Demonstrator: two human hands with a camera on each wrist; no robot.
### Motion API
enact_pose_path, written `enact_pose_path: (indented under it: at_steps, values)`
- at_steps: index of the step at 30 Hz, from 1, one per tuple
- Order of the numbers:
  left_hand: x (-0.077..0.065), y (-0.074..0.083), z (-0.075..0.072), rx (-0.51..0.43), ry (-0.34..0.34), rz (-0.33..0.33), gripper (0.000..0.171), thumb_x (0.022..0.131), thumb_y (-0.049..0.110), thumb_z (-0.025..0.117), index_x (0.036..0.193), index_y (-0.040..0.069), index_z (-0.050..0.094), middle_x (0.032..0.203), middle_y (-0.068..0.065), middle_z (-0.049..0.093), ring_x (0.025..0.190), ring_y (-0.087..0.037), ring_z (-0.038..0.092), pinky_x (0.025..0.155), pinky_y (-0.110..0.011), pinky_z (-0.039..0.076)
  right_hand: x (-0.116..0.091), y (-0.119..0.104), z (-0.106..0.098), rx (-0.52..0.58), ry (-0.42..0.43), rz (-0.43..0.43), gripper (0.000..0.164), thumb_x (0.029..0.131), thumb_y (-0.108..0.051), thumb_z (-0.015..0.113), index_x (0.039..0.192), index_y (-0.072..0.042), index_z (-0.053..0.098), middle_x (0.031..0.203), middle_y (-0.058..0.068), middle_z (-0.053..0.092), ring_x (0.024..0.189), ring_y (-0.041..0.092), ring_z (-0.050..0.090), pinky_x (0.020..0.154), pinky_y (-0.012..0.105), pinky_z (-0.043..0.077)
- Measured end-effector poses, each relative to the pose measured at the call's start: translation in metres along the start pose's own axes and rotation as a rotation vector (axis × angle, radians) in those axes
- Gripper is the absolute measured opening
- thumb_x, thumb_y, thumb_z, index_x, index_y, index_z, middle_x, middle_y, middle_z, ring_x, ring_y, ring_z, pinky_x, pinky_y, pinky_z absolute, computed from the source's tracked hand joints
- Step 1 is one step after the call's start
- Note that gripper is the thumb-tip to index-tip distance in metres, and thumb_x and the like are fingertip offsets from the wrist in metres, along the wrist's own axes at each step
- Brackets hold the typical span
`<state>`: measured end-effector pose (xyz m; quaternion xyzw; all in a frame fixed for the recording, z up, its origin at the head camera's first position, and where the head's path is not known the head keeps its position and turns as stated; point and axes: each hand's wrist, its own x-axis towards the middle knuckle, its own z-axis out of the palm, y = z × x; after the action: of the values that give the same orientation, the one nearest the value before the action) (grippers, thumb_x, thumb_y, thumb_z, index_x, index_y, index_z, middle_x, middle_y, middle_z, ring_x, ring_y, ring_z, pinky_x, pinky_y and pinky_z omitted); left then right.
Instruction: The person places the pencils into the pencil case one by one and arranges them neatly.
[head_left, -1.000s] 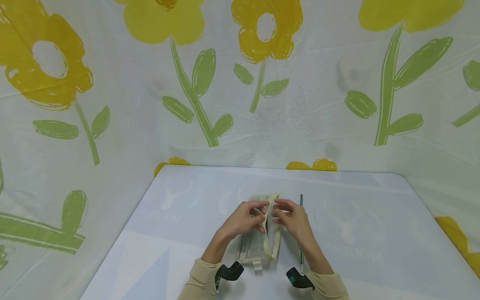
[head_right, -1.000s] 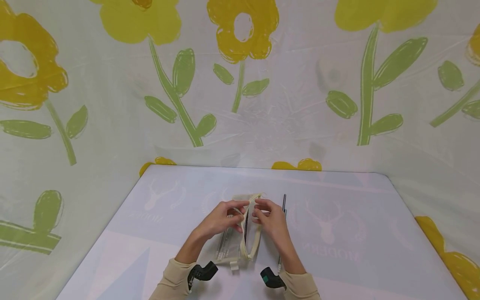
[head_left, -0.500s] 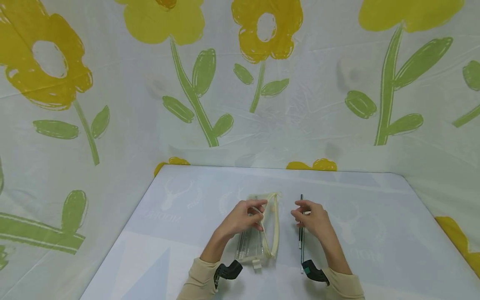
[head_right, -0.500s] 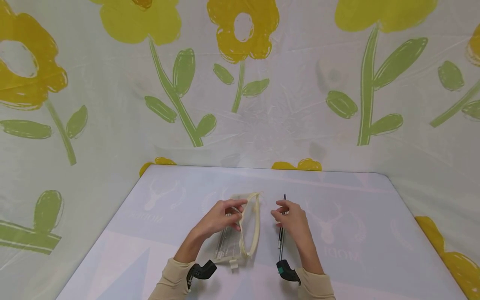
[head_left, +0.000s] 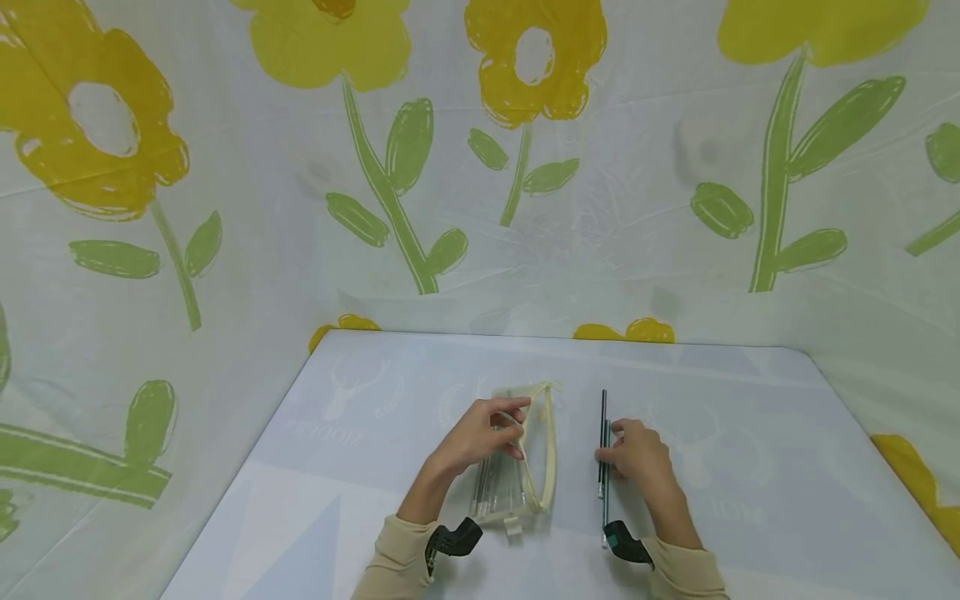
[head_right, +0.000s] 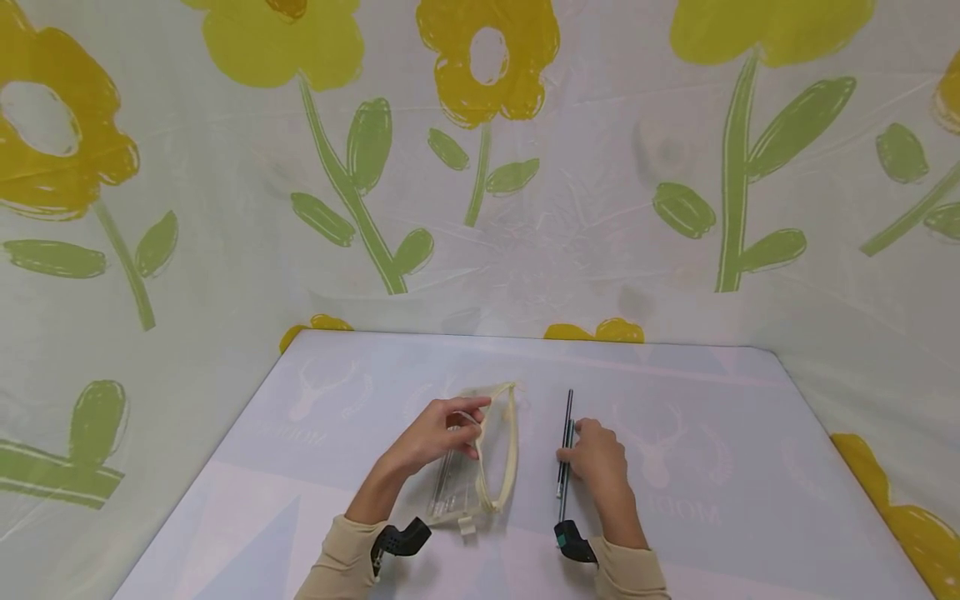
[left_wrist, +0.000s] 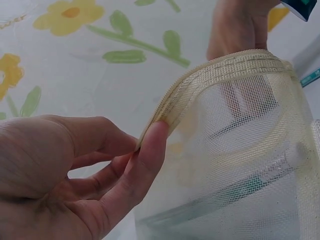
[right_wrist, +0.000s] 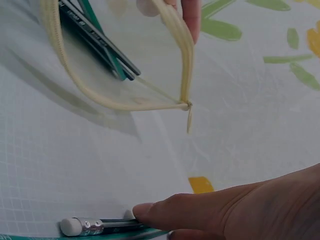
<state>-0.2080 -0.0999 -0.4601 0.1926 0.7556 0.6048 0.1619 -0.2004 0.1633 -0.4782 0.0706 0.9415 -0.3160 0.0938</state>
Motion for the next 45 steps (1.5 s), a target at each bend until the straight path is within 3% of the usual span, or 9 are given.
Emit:
enact_pose_path:
  at_steps: [14,31,39,45]
  values:
    - [0.0013,-0.0004,0.0004,-0.023,-0.005,-0.004,0.049,0.095,0.002,0.054,0.143,0.002,0.049,0.117,-0.023,0.055,0.073,-0.017,0.069,0.076,-0.052,0.064,0.0006,-0.0034,0.0017,0.001,0.022,0.042,0.058,0.081,-0.013,0.075,0.129,0.009,0.054,0.082,0.013,0.072,0.062,0.016,0.063,0.059,0.035,0.053]
    - [0.0015,-0.0021,0.0005,-0.034,-0.016,0.002,0.049,0.096,0.003,0.052,0.145,0.000,0.046,0.121,-0.029,0.052,0.073,-0.017,0.069,0.077,-0.053,0.063,0.0037,0.0005,0.0054,0.022,0.117,-0.021,0.046,0.082,-0.011,0.073,0.121,0.010,0.061,0.088,0.015,0.070,0.072,0.022,0.063,0.056,0.034,0.053]
    - [0.0015,-0.0027,0.0007,-0.015,-0.004,0.000,0.049,0.096,0.002,0.053,0.144,0.001,0.047,0.118,-0.023,0.055,0.070,-0.020,0.070,0.077,-0.054,0.063,0.0037,0.0017,0.0068,0.085,0.111,-0.025,0.046,0.083,-0.008,0.071,0.124,0.008,0.058,0.089,0.016,0.069,0.058,0.014,0.062,0.049,0.026,0.050]
    - [0.0016,-0.0020,0.0006,-0.010,-0.003,0.000,0.049,0.096,0.002,0.053,0.144,0.001,0.047,0.117,-0.024,0.055,0.070,-0.020,0.070,0.077,-0.054,0.063,0.0041,0.0007,0.0047,0.089,0.088,-0.009,0.045,0.086,-0.008,0.071,0.126,0.008,0.058,0.090,0.016,0.069,0.058,0.013,0.061,0.050,0.026,0.050]
